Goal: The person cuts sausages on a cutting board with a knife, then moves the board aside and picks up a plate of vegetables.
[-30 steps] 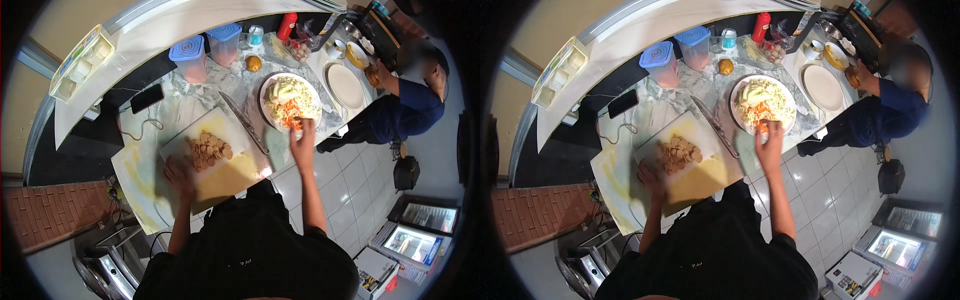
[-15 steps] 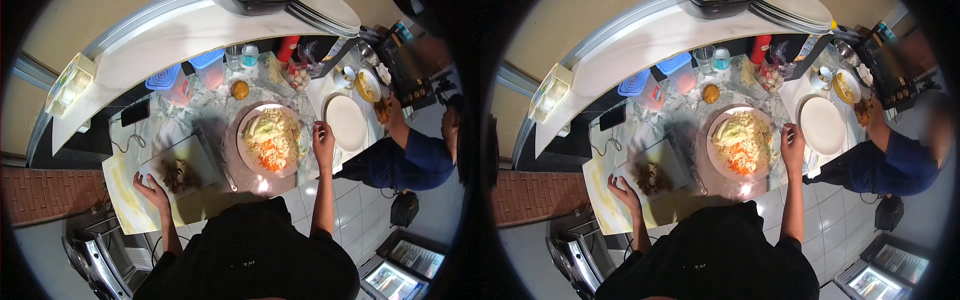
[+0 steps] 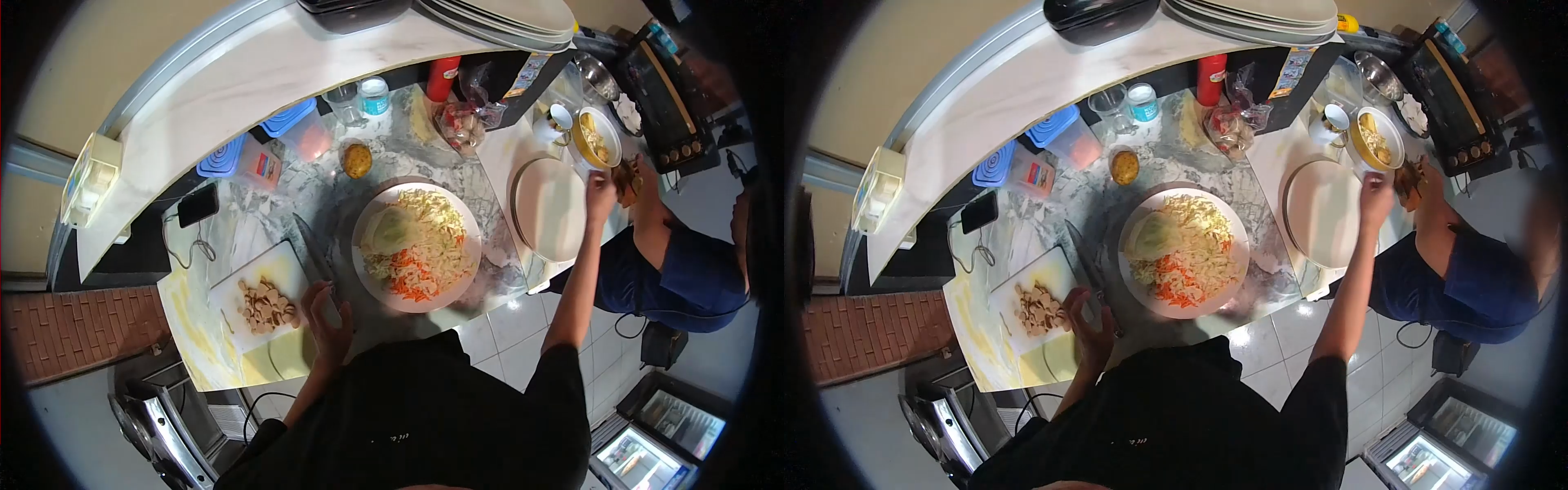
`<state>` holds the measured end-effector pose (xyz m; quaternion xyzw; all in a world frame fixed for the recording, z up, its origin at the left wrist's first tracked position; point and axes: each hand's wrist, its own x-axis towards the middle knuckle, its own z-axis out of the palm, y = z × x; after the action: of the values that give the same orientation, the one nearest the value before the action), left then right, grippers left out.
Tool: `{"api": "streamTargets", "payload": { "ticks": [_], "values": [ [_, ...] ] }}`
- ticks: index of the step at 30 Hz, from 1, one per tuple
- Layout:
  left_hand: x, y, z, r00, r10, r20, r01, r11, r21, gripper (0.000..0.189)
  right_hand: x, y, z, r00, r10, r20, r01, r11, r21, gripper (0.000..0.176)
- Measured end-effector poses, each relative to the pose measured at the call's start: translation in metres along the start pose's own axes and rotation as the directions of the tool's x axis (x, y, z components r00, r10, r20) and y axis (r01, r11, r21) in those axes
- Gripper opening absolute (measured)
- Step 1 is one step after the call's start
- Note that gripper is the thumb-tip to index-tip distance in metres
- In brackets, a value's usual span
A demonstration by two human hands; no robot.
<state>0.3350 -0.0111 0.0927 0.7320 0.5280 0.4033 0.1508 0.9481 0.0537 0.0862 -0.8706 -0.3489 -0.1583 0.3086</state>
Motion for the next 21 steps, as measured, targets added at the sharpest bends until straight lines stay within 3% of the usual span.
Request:
{"api": "streamTargets", "payload": {
  "ticks": [1, 2, 5, 7, 14, 21],
  "values": [
    [0.0, 0.002, 0.002, 1.0, 0.008, 0.014, -0.008, 1.0, -0.028, 0.052, 0.021, 0.01, 0.004, 0.991, 0.11, -0.081, -0.114, 0.993, -0.044, 0.025],
    [0.003, 0.002, 0.004, 1.0, 0.004, 0.017, -0.004, 1.0, -0.024, 0.052, 0.039, 0.017, 0.005, 0.977, 0.212, -0.034, -0.214, 0.974, -0.074, 0.031],
    [0.013, -0.007, -0.003, 0.995, -0.073, -0.062, 0.072, 0.997, -0.017, 0.051, 0.076, 0.042, 0.032, 0.951, 0.302, 0.067, -0.281, 0.934, -0.22, 0.041],
    [0.017, -0.016, -0.007, 0.985, -0.143, -0.095, 0.145, 0.989, 0.016, 0.048, 0.09, 0.027, 0.028, 0.872, 0.47, 0.135, -0.417, 0.859, -0.298, 0.048],
    [0.031, -0.034, -0.019, 0.984, -0.16, -0.083, 0.165, 0.984, 0.066, 0.045, 0.113, 0.048, 0.062, 0.875, 0.463, 0.143, -0.375, 0.833, -0.407, 0.056],
    [0.037, -0.04, -0.016, 0.954, -0.287, -0.091, 0.292, 0.956, 0.045, 0.044, 0.131, 0.045, 0.059, 0.89, 0.415, 0.191, -0.262, 0.806, -0.531, 0.052]
  ]
}}
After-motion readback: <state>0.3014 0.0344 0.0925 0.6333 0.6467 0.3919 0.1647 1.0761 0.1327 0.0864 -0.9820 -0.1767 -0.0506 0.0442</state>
